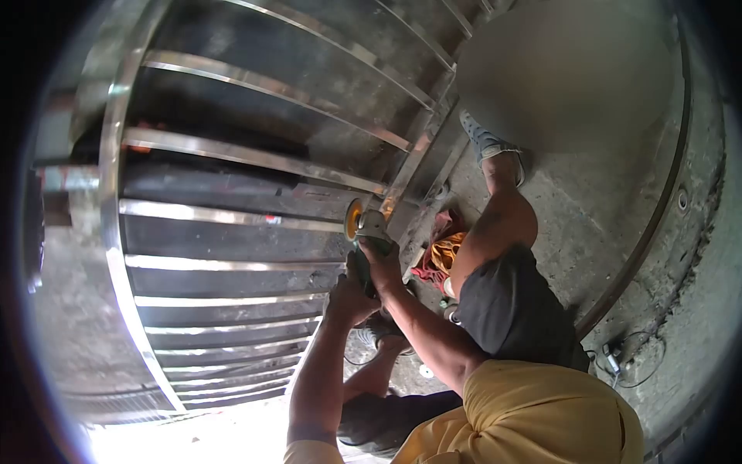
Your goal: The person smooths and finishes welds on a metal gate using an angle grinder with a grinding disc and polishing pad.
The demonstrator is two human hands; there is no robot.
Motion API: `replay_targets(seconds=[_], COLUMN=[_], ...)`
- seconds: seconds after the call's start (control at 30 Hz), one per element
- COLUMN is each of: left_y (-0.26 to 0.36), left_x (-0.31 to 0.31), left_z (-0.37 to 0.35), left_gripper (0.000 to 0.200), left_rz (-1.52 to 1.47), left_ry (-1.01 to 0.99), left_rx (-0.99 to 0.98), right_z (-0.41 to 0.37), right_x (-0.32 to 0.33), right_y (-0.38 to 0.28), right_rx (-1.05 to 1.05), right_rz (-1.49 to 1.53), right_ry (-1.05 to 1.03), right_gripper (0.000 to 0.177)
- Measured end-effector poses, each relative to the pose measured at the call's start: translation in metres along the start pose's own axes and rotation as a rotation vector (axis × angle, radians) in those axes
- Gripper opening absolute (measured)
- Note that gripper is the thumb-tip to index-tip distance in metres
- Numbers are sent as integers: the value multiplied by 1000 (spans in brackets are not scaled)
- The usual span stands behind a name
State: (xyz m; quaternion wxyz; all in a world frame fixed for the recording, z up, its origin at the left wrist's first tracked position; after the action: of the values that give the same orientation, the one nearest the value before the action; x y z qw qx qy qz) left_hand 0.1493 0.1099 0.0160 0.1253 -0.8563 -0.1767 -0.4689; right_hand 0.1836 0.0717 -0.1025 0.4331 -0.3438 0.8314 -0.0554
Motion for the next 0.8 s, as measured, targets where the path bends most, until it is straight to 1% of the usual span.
replay_targets(seconds=[0.03, 0.1, 0.13, 0.23, 0.33, 0.43, 0.57, 0.67, 0.8], left_y=[7, 8, 4, -6, -9, -6, 3, 17, 15], left_x=[2, 9, 10, 17, 21, 13, 11, 17, 5], left_z=[13, 28, 35, 56, 78, 94, 98, 101, 102], left_gripper=[114, 113, 114, 115, 116, 116, 113, 112, 114], left_rz=[20, 40, 41, 30, 30, 38, -37, -10, -28], left_ry=[-16, -81, -71, -74, -158, -200, -188, -185, -148], left_rx=[2, -12, -33, -72, -77, -110, -135, -120, -142], right_z=[9, 26, 32, 44, 55, 65, 76, 85, 85], right_x=[2, 2, 0, -11, -11, -4, -1, 2, 6], right_y=[1, 10, 16, 22, 22, 18, 20, 14, 3], right_rx=[-19, -7, -3, 28, -23, -46, 40, 64, 75], right_rz=[58, 108, 130, 148, 134, 43, 90, 59, -25], right_ry=[24, 62, 77, 102, 163, 246, 216, 204, 219], right_gripper=[64, 73, 78, 79, 80, 81, 82, 80, 80])
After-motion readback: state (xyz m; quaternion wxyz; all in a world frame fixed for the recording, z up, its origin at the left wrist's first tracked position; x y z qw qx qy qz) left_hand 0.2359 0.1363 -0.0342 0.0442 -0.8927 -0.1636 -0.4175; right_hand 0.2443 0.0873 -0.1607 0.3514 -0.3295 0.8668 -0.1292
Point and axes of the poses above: each hand's wrist, its own z-axis towards the middle knuckle, its own x-axis out of the back of the hand, y = z × x, the point moved 2 cm from there along z, towards the middle knuckle, and after that the axes turned 2 degrees about x, right-handed, at the moved point
